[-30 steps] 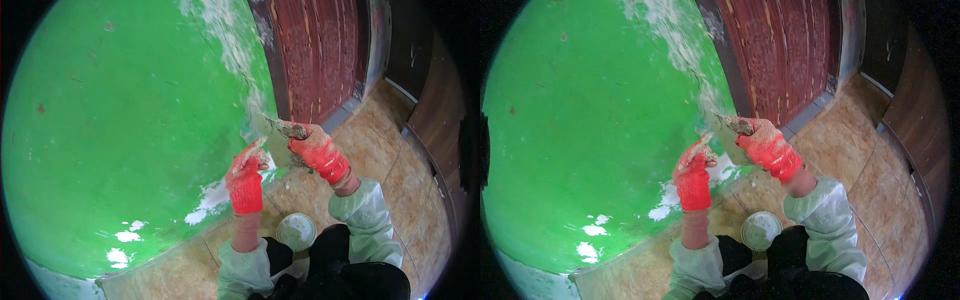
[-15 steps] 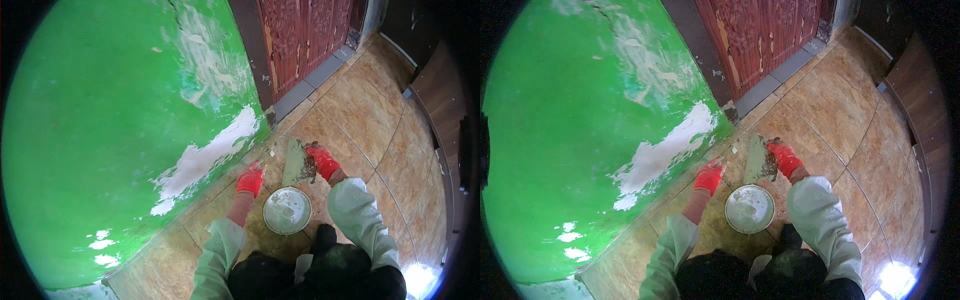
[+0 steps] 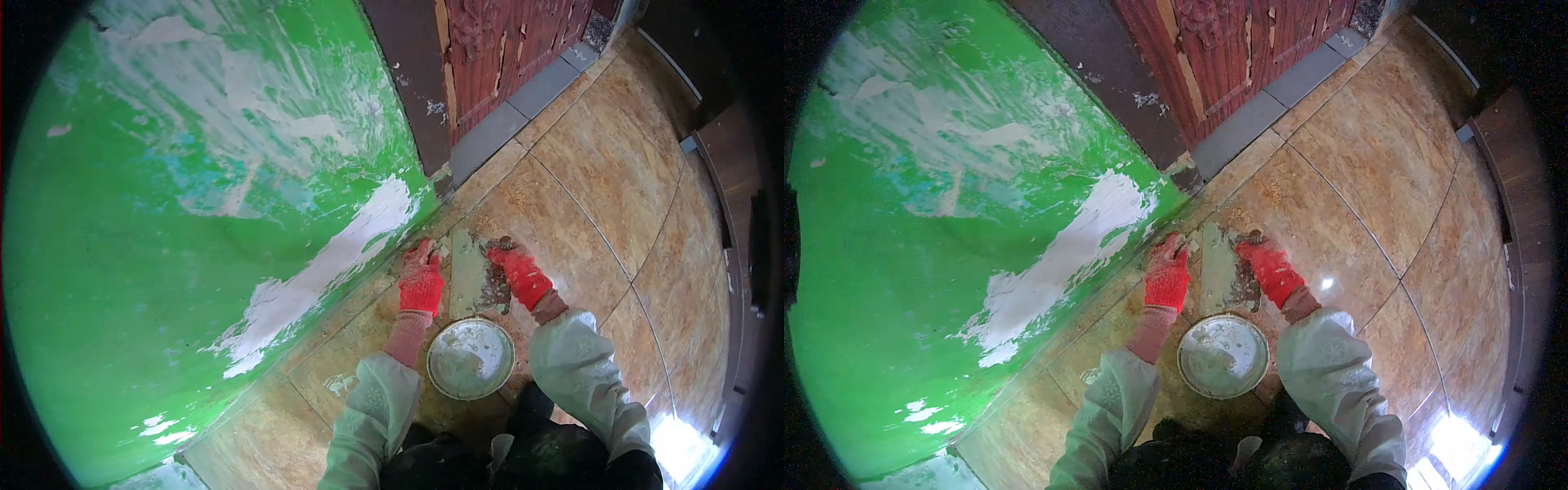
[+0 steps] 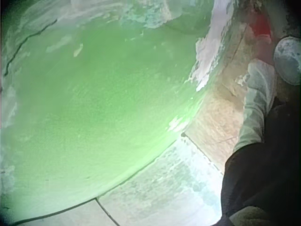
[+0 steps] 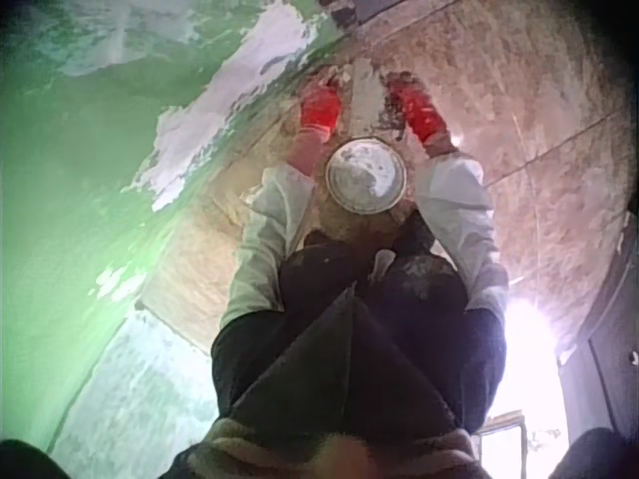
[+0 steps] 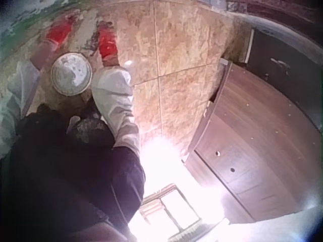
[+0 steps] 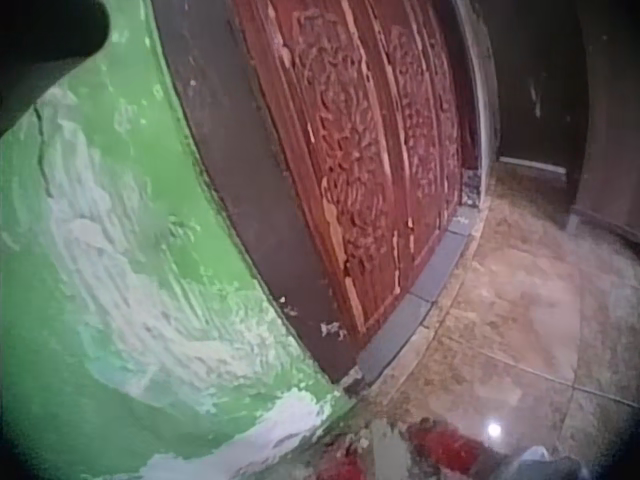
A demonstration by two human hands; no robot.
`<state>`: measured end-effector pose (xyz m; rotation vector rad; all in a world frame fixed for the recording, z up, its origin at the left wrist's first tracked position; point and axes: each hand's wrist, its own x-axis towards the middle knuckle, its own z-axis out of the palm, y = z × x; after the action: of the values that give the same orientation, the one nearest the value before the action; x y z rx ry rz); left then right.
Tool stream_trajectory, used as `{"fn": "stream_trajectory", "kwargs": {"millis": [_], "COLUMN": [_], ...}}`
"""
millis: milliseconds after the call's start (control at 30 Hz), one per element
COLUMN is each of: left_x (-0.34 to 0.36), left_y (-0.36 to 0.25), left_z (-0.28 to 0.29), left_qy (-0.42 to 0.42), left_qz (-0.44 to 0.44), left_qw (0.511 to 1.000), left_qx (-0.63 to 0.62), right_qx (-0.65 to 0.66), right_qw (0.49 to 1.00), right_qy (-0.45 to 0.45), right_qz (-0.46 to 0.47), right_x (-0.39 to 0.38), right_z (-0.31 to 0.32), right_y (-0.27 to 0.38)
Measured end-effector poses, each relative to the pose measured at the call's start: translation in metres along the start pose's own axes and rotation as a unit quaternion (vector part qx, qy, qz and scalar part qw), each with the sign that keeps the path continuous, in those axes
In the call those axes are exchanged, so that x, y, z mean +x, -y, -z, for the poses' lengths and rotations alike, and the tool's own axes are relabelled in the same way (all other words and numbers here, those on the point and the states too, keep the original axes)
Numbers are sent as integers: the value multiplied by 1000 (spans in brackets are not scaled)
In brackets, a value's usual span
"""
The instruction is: The person applies plaster to a green wall using a trowel, taking plaster from a small bucket and smoothing it over damaged areas.
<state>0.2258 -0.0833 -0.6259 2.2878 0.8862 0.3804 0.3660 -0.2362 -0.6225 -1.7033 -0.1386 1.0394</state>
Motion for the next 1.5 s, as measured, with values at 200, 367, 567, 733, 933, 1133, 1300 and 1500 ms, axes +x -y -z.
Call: {"fn": "stream_trajectory", "kwargs": {"millis": [200, 367, 567, 733, 933, 1133, 1300, 1500], "left_x": [5, 6, 1, -1, -16, -34, -41, -13], "left_y": [-3, -19, -31, -61, -96, -106, -105, -167], "left_z": [1, 17, 52, 97, 139, 149, 150, 217], "left_qy": [50, 68, 58, 103, 102, 36, 17, -64], "left_qz": [3, 37, 2, -39, -108, -188, -236, -337], "left_qw": [998, 995, 990, 985, 988, 980, 972, 938], "left_qx": [-42, -66, -126, -131, -36, 48, -2, 55], "right_qx": [66, 199, 190, 180, 178, 149, -186, 300], "right_qw": [997, 978, 979, 978, 975, 975, 869, 939], "right_qy": [-1, 45, 75, 91, 102, 105, 16, 77], "right_qz": [-41, -44, 12, 53, 86, 123, 457, 153], "right_x": [-14, -16, -43, -74, -100, -130, -133, -183], "right_z": [-10, -8, -10, -16, -22, -30, -32, -45], "right_y": [-9, -21, -7, 22, 42, 67, 59, 162]}}
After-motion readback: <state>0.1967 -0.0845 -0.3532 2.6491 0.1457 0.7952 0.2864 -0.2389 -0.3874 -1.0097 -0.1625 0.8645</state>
